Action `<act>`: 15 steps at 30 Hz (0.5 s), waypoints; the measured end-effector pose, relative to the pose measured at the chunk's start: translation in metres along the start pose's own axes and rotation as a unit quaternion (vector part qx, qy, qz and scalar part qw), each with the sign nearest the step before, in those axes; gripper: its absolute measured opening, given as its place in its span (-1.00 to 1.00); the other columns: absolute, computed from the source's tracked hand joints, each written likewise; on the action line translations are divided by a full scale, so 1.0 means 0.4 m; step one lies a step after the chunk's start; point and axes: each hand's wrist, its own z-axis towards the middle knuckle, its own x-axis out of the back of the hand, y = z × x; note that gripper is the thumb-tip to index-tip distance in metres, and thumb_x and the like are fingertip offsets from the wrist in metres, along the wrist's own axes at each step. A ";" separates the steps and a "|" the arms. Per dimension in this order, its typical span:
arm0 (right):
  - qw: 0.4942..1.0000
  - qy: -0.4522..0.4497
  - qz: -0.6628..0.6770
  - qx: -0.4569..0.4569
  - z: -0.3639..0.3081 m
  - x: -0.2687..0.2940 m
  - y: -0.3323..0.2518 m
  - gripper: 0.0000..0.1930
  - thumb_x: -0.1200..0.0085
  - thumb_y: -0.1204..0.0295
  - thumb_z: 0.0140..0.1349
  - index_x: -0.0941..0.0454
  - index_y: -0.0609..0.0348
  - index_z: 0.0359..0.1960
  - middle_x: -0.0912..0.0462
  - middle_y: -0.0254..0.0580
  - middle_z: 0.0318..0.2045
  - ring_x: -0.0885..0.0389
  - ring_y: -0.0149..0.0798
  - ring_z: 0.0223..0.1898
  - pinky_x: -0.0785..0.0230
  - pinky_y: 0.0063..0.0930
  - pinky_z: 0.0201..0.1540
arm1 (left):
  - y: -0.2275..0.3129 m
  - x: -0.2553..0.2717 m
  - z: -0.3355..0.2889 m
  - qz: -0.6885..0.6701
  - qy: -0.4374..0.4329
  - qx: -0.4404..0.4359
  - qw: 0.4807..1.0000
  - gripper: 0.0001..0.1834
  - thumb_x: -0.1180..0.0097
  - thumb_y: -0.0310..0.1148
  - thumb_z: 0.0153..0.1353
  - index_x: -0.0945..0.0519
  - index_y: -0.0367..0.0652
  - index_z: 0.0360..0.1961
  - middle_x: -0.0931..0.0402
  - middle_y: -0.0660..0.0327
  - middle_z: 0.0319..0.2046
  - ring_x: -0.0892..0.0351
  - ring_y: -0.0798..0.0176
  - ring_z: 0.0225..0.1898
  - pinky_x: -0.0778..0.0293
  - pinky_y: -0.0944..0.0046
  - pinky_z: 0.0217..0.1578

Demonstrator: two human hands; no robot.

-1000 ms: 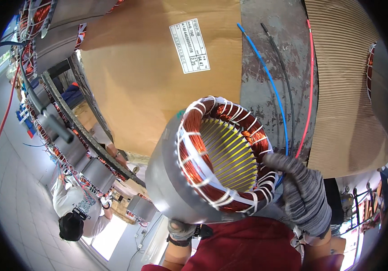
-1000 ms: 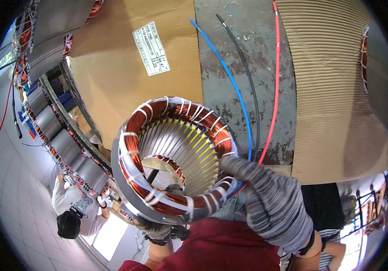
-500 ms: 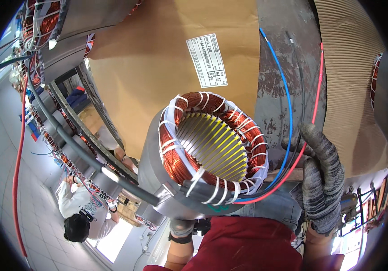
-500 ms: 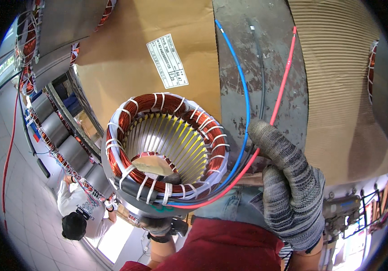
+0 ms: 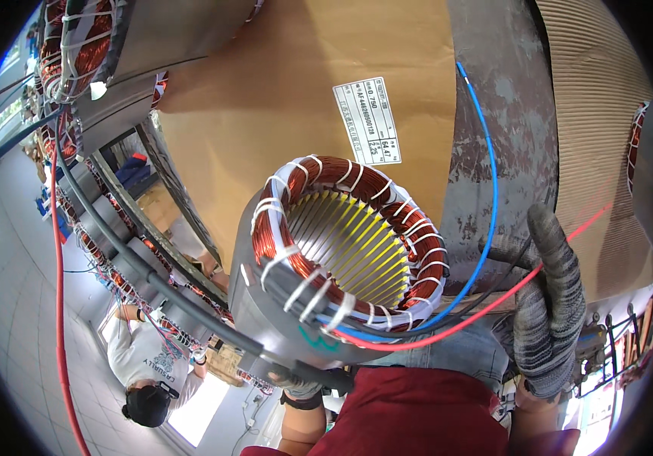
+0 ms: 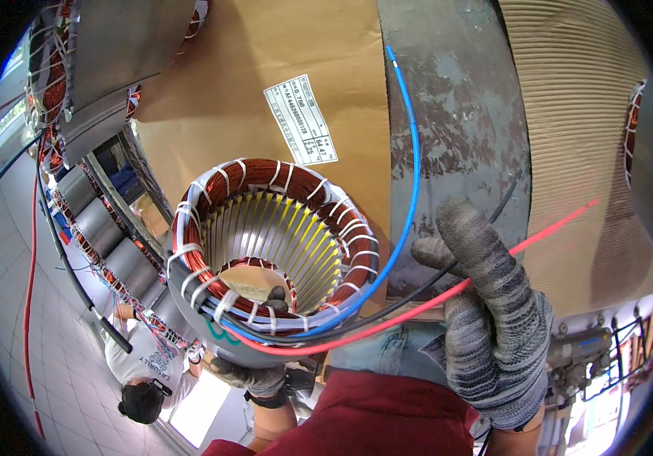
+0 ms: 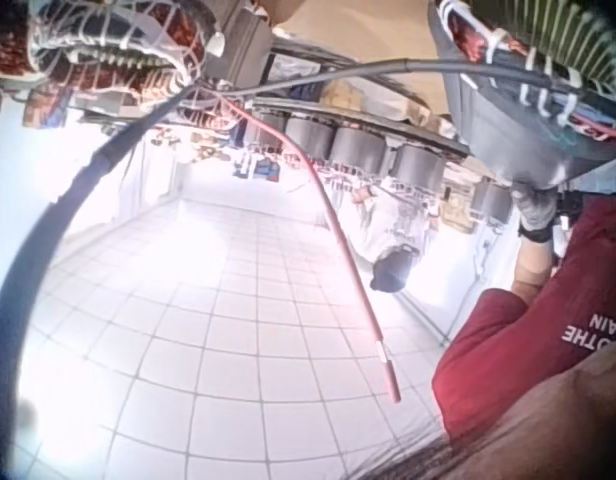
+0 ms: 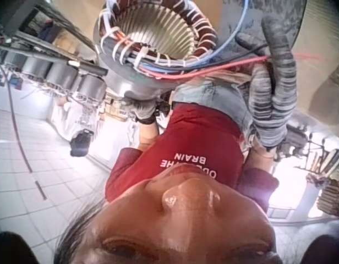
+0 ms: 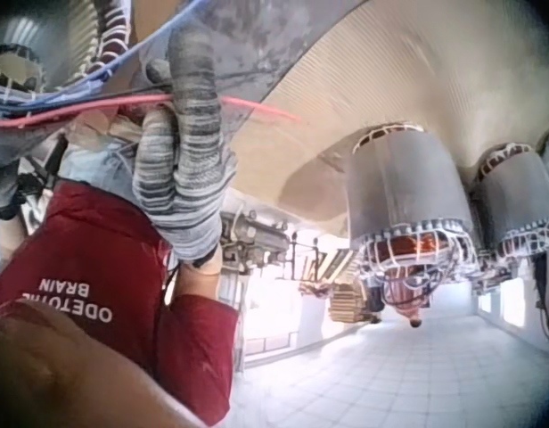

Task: The person picks up and turns over motor stators on a table, handling them one at a time and using their hands to feel the copper windings inside and around the rim.

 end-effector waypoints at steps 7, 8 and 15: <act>1.000 0.005 0.010 -0.001 0.013 -0.007 -0.018 -0.58 0.18 0.50 0.16 -0.26 0.22 0.11 -0.47 0.02 -0.05 -0.56 -0.13 -0.15 -0.43 -0.36 -0.15 | 0.032 -0.012 0.048 0.010 0.104 -0.096 0.990 -0.12 -0.08 0.20 -0.06 -0.16 -0.16 0.16 -0.20 0.12 0.11 -0.22 0.10 0.11 -0.19 -0.02 0.11; 1.000 0.005 0.011 0.001 0.011 -0.003 -0.020 -0.58 0.18 0.50 0.16 -0.26 0.22 0.11 -0.47 0.02 -0.05 -0.56 -0.13 -0.15 -0.43 -0.36 -0.15 | 0.037 -0.011 0.057 0.007 0.113 -0.107 0.988 -0.12 -0.08 0.20 -0.06 -0.15 -0.16 0.16 -0.20 0.12 0.12 -0.21 0.10 0.11 -0.19 -0.02 0.11; 0.999 0.002 0.045 0.021 -0.008 -0.016 -0.048 -0.61 0.10 0.46 0.16 -0.31 0.22 0.05 -0.53 -0.01 -0.15 -0.54 -0.21 -0.13 -0.37 -0.44 -0.11 | 0.069 -0.030 0.084 -0.005 0.057 -0.093 0.994 -0.18 -0.11 0.13 -0.03 -0.19 -0.16 0.15 -0.25 0.14 0.09 -0.25 0.10 0.10 -0.18 0.00 0.12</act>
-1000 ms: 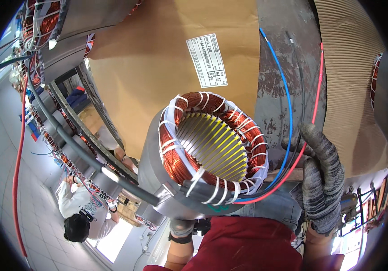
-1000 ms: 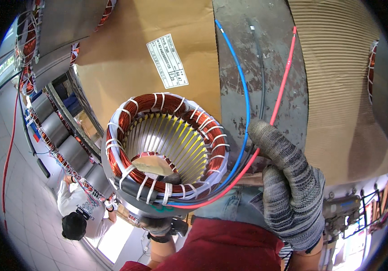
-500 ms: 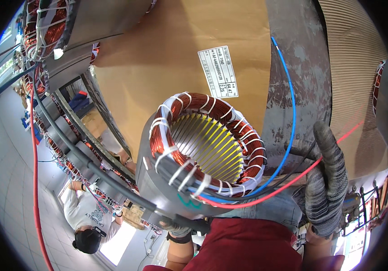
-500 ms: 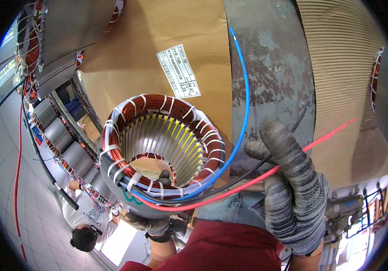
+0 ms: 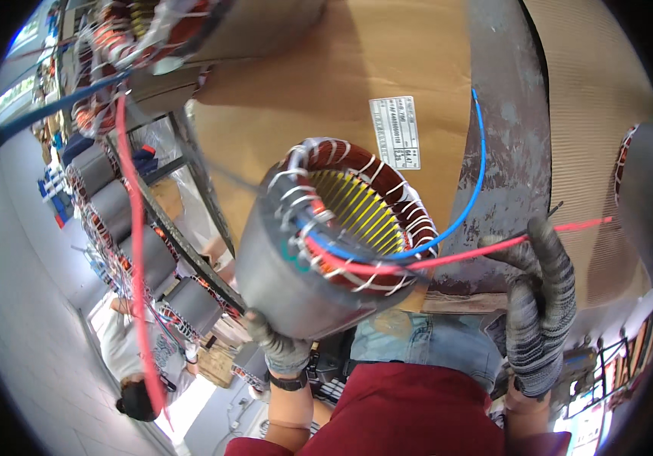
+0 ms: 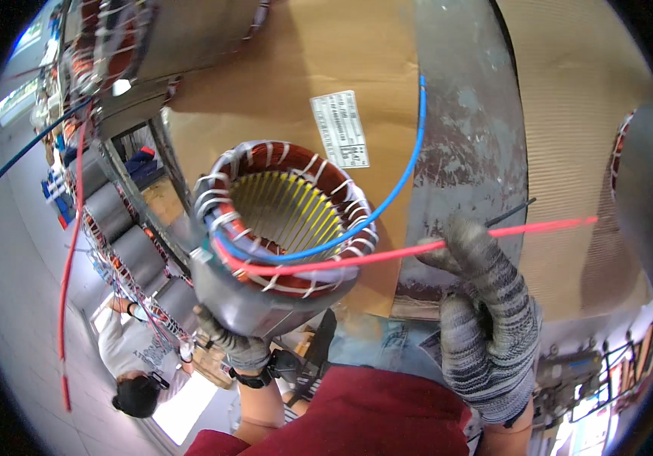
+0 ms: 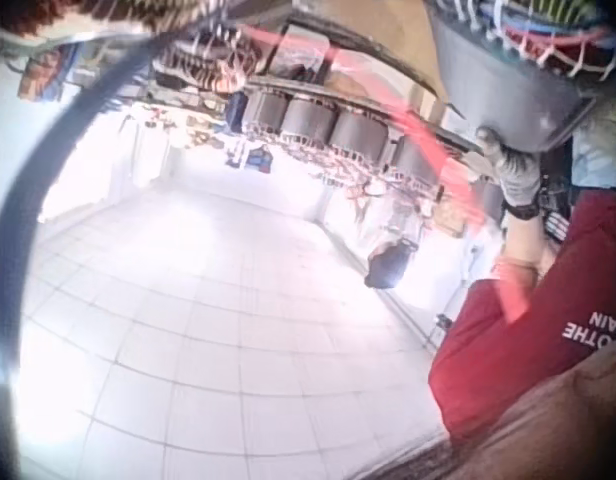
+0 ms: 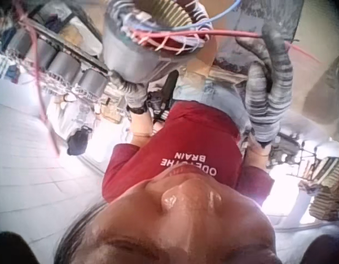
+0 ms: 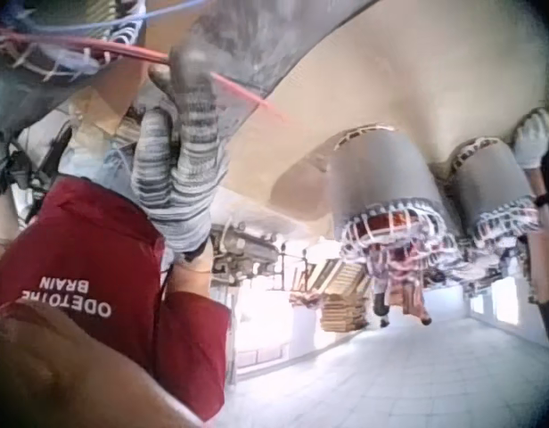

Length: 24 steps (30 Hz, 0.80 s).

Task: The person picks up and turns over motor stators on a table, handling them one at a time and using their hands to feel the copper windings inside and around the rim.

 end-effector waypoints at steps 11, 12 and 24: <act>0.973 -0.024 -0.199 0.111 -0.027 -0.059 0.015 -0.63 -0.06 0.31 0.05 -0.45 0.26 -0.13 -0.52 0.01 -0.16 -0.50 -0.06 -0.10 -0.33 -0.35 -0.04 | -0.123 0.016 -0.022 0.005 -0.172 0.007 0.985 -0.15 -0.12 0.11 0.00 -0.08 -0.19 0.16 -0.20 0.17 0.03 -0.24 0.24 0.05 -0.26 0.20 0.02; 0.975 -0.028 -0.177 0.129 -0.021 -0.077 0.010 -0.64 -0.06 0.33 0.06 -0.45 0.27 -0.12 -0.52 0.02 -0.17 -0.50 -0.05 -0.10 -0.33 -0.32 -0.04 | -0.127 0.011 -0.029 -0.004 -0.174 0.007 0.985 -0.15 -0.12 0.11 0.00 -0.08 -0.19 0.16 -0.20 0.17 0.03 -0.24 0.24 0.05 -0.26 0.20 0.02; 0.966 -0.017 0.194 -0.170 0.007 -0.027 -0.023 -0.75 0.02 0.34 0.20 -0.50 0.24 -0.18 -0.56 -0.33 -0.39 -0.46 -0.59 -0.39 -0.34 -0.76 -0.35 | -0.220 0.009 -0.039 0.063 -0.198 -0.083 0.975 -0.18 -0.01 0.18 0.03 -0.12 -0.17 0.15 -0.28 0.11 -0.04 -0.27 0.21 -0.01 -0.24 0.19 -0.02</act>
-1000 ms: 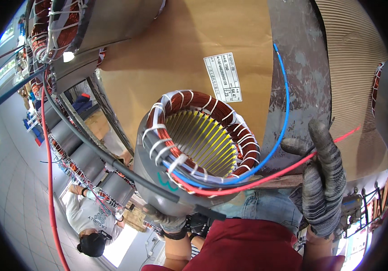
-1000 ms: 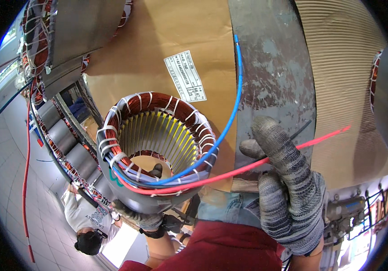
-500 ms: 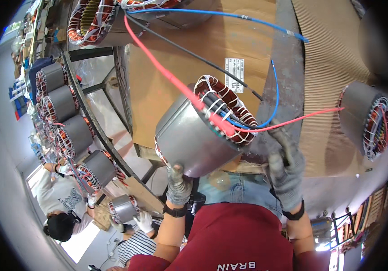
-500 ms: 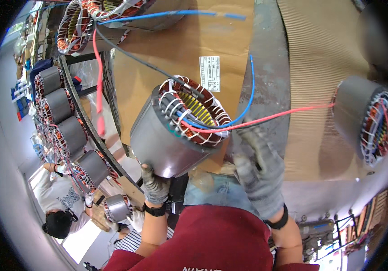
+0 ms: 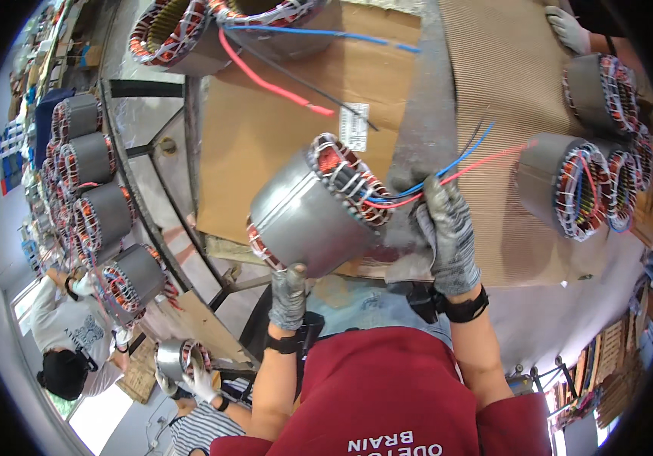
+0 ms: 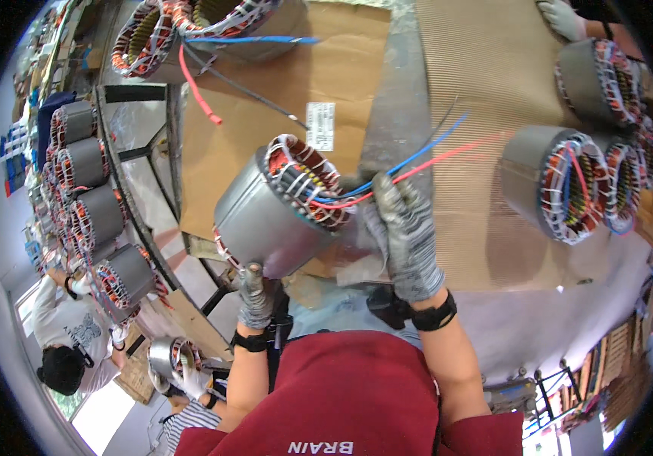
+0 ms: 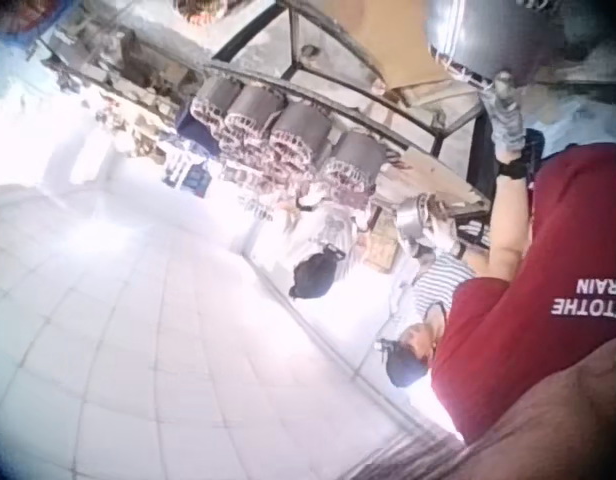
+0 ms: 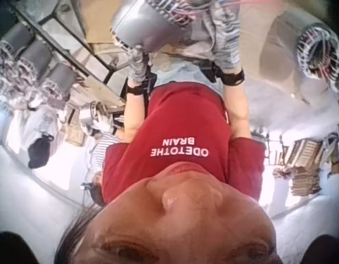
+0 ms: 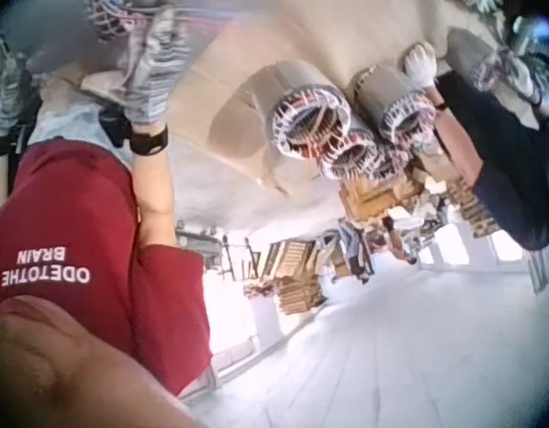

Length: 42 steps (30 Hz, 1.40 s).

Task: The person picks up and turns over motor stators on a table, handling them one at a time and using their hands to feel the copper windings inside and around the rim.

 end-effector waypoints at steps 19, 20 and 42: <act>0.987 -0.003 0.035 0.156 0.102 0.170 -0.058 -0.74 0.11 0.29 0.24 -0.53 0.20 -0.24 -0.60 -0.27 -0.34 -0.47 -0.60 -0.40 -0.31 -0.78 -0.38 | 0.032 -0.055 0.006 -0.091 0.025 -0.030 0.995 -0.16 -0.07 0.14 0.00 -0.12 -0.18 0.17 -0.21 0.19 0.09 -0.20 0.21 0.13 -0.13 0.15 0.13; 0.990 -0.028 -0.001 0.139 0.093 0.167 -0.103 -0.74 0.10 0.28 0.23 -0.53 0.20 -0.25 -0.61 -0.26 -0.35 -0.42 -0.64 -0.47 -0.26 -0.80 -0.46 | 0.028 -0.048 0.001 -0.084 0.028 -0.035 0.995 -0.13 -0.08 0.15 -0.01 -0.09 -0.18 0.19 -0.19 0.18 0.10 -0.19 0.20 0.14 -0.12 0.14 0.14; 0.850 -0.266 -0.404 0.209 -0.067 0.143 0.186 -0.45 -0.25 0.36 -0.08 -0.38 0.21 0.00 -0.50 -0.18 -0.09 -0.43 -0.31 -0.07 -0.25 -0.43 -0.02 | 0.129 -0.043 0.057 -0.018 0.036 -0.106 0.994 -0.62 0.43 -0.31 0.33 -0.25 -0.27 0.07 -0.26 0.07 0.05 -0.29 0.16 0.05 -0.22 0.27 0.06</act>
